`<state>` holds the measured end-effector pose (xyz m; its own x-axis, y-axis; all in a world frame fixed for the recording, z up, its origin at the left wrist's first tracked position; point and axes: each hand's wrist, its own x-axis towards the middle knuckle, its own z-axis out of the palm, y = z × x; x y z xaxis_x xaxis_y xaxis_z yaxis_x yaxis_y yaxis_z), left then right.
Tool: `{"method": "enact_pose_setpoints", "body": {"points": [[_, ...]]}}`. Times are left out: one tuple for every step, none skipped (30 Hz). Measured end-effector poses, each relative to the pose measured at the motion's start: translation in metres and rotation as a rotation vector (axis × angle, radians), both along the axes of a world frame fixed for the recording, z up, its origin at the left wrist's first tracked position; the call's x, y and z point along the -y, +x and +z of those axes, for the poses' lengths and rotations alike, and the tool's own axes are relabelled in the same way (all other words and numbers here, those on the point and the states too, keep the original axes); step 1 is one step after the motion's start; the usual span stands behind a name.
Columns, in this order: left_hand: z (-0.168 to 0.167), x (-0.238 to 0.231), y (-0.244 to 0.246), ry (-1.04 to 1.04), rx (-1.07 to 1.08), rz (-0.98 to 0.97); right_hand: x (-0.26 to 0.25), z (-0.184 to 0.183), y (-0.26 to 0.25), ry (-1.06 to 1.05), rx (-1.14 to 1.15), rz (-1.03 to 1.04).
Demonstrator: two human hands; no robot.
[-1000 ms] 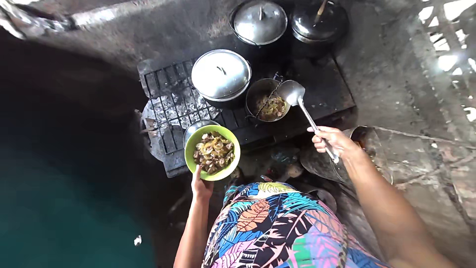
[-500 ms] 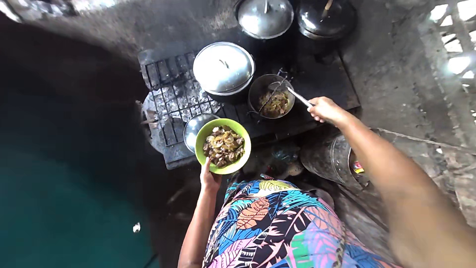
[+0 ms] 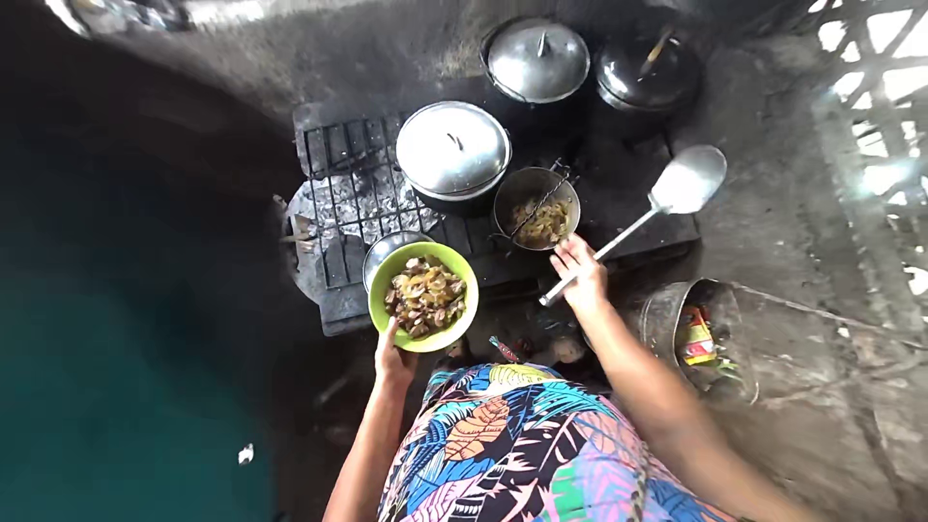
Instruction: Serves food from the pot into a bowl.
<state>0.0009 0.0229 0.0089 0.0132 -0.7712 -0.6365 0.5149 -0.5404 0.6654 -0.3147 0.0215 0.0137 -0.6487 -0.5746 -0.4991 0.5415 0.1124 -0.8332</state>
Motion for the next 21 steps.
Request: {"method": "enact_pose_setpoints", "body": {"points": [[0.002, 0.002, 0.003, 0.007, 0.007, -0.006, 0.025, -0.006, 0.006, -0.052, -0.025, -0.007], [0.004, 0.004, 0.006, 0.017, 0.018, -0.006, 0.049, -0.014, 0.01, -0.073, -0.063, -0.027], [0.006, 0.005, 0.008, 0.02, 0.025, -0.016, 0.072, -0.021, 0.014, -0.068, -0.102, -0.063], [0.007, 0.006, 0.011, 0.016, 0.032, -0.032, 0.092, -0.027, 0.017, -0.048, -0.127, -0.106], [0.008, 0.007, 0.013, 0.012, 0.039, -0.042, 0.109, -0.03, 0.019, -0.031, -0.127, -0.143], [0.008, 0.008, 0.014, 0.013, 0.055, -0.043, 0.122, -0.032, 0.02, -0.032, -0.104, -0.16], [0.009, 0.009, 0.014, 0.017, 0.069, -0.043, 0.131, -0.032, 0.021, -0.06, -0.059, -0.165], [0.011, 0.01, 0.015, 0.019, 0.073, -0.045, 0.136, -0.03, 0.021, -0.091, -0.005, -0.172], [0.012, 0.012, 0.015, 0.021, 0.074, -0.047, 0.138, -0.025, 0.02, -0.106, 0.041, -0.186], [0.012, 0.013, 0.015, 0.019, 0.068, -0.052, 0.137, -0.02, 0.017, -0.098, 0.061, -0.204], [0.013, 0.015, 0.015, 0.02, 0.062, -0.054, 0.132, -0.016, 0.011, -0.084, 0.061, -0.215], [0.013, 0.017, 0.016, 0.023, 0.06, -0.056, 0.126, -0.012, 0.003, -0.057, 0.045, -0.216], [0.013, 0.019, 0.016, 0.021, 0.057, -0.067, 0.118, -0.006, -0.007, -0.021, 0.009, -0.2], [0.012, 0.021, 0.016, 0.018, 0.058, -0.087, 0.109, 0.0, -0.02, 0.034, -0.042, -0.162], [0.011, 0.023, 0.015, 0.014, 0.064, -0.109, 0.1, 0.007, -0.033, 0.105, -0.093, -0.118], [0.01, 0.025, 0.013, 0.008, 0.068, -0.129, 0.092, 0.014, -0.045, 0.17, -0.141, -0.065], [0.008, 0.028, 0.011, 0.001, 0.07, -0.145, 0.085, 0.02, -0.056, 0.213, -0.192, -0.01], [0.006, 0.03, 0.007, -0.004, 0.069, -0.162, 0.08, 0.025, -0.065, 0.24, -0.246, 0.043], [0.003, 0.033, 0.003, -0.009, 0.068, -0.181, 0.075, 0.032, -0.073, 0.265, -0.319, 0.103], [0.0, 0.034, -0.003, -0.014, 0.073, -0.2, 0.07, 0.041, -0.079, 0.298, -0.408, 0.183], [-0.003, 0.036, -0.008, -0.019, 0.081, -0.223, 0.066, 0.052, -0.085, 0.341, -0.505, 0.276]]}}
